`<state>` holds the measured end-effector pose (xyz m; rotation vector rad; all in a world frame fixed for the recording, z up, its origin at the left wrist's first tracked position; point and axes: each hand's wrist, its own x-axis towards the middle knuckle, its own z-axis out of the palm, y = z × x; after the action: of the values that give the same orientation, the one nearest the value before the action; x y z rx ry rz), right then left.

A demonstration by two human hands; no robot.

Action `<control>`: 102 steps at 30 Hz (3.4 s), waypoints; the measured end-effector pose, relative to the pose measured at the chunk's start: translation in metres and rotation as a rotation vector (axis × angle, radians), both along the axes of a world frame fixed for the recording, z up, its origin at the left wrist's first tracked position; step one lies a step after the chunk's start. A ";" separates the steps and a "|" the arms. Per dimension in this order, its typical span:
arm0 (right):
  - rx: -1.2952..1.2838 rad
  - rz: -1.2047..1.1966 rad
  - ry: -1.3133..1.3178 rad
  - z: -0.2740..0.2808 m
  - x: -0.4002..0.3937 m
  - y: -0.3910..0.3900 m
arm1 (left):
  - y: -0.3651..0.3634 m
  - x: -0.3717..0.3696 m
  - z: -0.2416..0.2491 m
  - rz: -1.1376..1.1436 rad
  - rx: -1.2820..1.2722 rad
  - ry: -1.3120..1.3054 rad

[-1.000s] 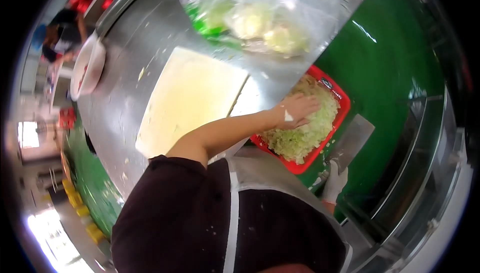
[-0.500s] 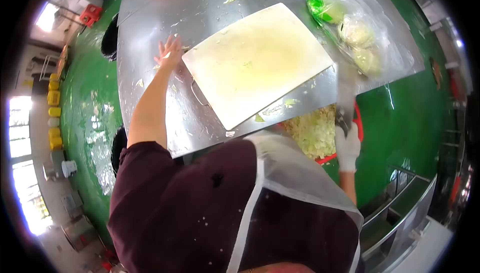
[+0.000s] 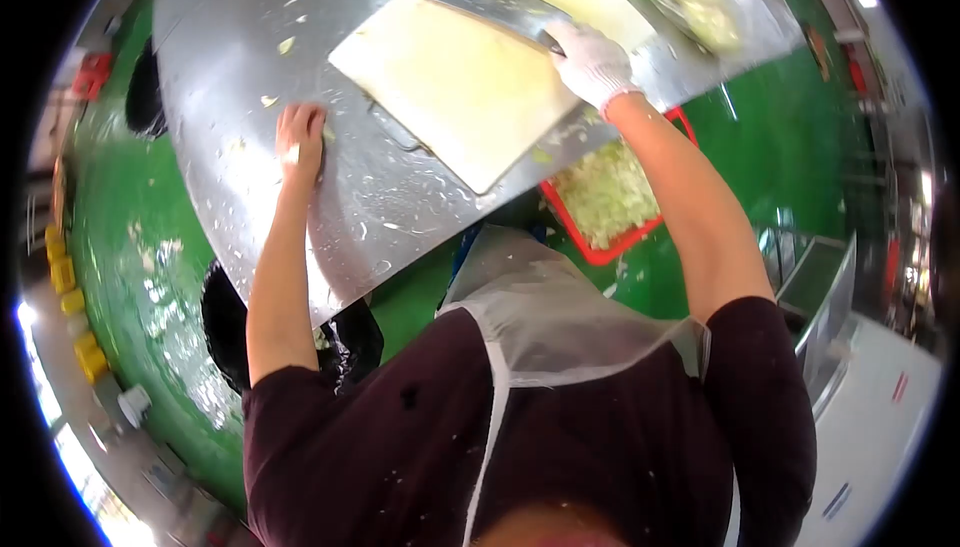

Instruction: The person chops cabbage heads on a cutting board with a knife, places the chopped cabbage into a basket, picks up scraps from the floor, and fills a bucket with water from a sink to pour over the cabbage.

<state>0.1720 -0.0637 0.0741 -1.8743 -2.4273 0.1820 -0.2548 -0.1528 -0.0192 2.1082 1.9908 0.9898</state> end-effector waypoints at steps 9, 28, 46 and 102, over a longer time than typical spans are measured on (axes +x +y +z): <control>-0.019 -0.381 0.150 0.046 0.180 -0.152 | -0.154 0.159 0.003 -0.186 -0.028 -0.176; -0.930 -1.324 0.578 -0.167 0.318 -0.830 | -0.037 0.502 -0.044 -0.496 0.068 0.166; -0.946 -1.494 0.853 -0.174 0.445 -0.608 | -0.087 0.685 -0.248 -0.544 -0.542 0.576; -0.776 -1.876 1.277 -0.389 0.571 -0.589 | -0.004 0.786 -0.387 -0.526 -0.626 0.169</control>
<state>0.7430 -0.6523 -0.3150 -2.1038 0.5215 1.4511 0.5312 -0.1567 -0.4064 2.1761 1.3971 0.0839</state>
